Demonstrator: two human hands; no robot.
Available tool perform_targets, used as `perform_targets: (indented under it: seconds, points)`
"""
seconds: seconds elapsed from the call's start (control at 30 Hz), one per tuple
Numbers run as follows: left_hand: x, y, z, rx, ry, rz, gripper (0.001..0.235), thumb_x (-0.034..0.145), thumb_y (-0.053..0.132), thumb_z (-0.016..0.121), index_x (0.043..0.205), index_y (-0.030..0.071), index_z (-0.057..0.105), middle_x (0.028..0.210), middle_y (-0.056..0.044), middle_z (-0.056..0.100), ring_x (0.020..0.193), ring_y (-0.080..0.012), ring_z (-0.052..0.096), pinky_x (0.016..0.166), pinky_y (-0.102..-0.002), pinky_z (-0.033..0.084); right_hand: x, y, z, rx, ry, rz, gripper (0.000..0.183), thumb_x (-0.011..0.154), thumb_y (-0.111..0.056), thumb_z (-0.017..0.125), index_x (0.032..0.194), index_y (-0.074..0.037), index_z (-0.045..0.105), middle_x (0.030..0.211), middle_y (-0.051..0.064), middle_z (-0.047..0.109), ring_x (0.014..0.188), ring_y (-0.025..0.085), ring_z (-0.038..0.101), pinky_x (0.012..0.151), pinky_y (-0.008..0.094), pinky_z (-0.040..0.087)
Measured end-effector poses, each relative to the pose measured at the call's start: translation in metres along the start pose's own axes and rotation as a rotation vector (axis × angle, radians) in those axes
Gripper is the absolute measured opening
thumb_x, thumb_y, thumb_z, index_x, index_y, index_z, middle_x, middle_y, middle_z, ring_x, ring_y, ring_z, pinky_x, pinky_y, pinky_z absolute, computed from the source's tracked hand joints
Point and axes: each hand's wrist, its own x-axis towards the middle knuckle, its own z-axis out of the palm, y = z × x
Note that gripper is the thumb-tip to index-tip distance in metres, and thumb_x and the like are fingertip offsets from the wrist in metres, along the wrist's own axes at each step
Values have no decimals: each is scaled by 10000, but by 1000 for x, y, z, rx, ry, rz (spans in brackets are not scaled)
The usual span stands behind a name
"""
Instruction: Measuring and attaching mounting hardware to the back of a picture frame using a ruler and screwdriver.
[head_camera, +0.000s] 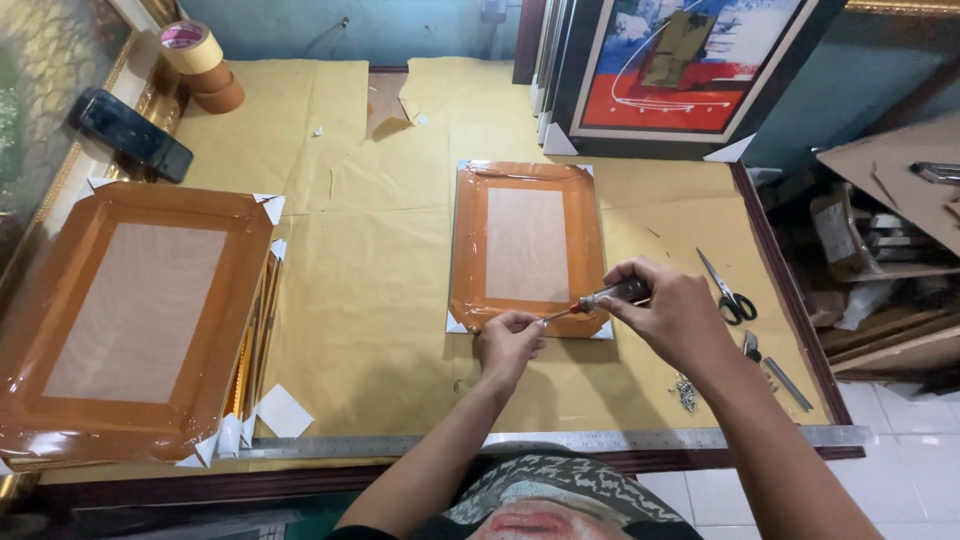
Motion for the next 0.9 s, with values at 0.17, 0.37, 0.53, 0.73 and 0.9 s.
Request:
perform_targets:
  seconds: [0.17, 0.37, 0.53, 0.73, 0.9]
  points:
    - [6, -6, 0, 1, 29, 5, 173, 685, 115, 667, 832, 23, 669, 759, -129, 664, 602, -201, 656, 509, -242, 549, 0, -4, 5, 70, -12, -18, 206, 686, -122, 680, 889, -116, 646, 857, 111, 671, 827, 255, 650, 686, 300, 550]
    - [5, -4, -1, 3, 36, 2, 178, 682, 122, 665, 834, 31, 667, 761, -115, 664, 595, -188, 653, 507, -234, 543, 2, -3, 6, 64, -20, -47, 211, 678, -102, 679, 885, -104, 636, 846, 117, 668, 817, 264, 650, 668, 297, 559]
    - [-3, 5, -1, 1, 32, 1, 169, 683, 122, 657, 831, 41, 669, 753, -102, 663, 597, -176, 651, 509, -223, 537, 1, -5, 6, 71, -19, -59, 191, 686, -100, 669, 873, -106, 634, 812, 96, 674, 789, 226, 659, 649, 287, 563]
    - [-1, 15, -8, 46, -5, 19, 155, 684, 144, 668, 823, 78, 680, 766, -99, 670, 618, -183, 661, 516, -239, 544, 3, -12, 4, 53, -32, -90, 191, 700, -102, 670, 888, -99, 632, 807, 98, 677, 781, 214, 663, 641, 286, 561]
    - [10, 35, -22, 174, -175, 33, 160, 730, 107, 573, 858, 38, 639, 701, -92, 622, 483, -117, 594, 402, -160, 492, 15, -15, 8, 0, -95, -313, 164, 711, 16, 614, 871, -19, 604, 902, 146, 643, 828, 271, 650, 666, 291, 561]
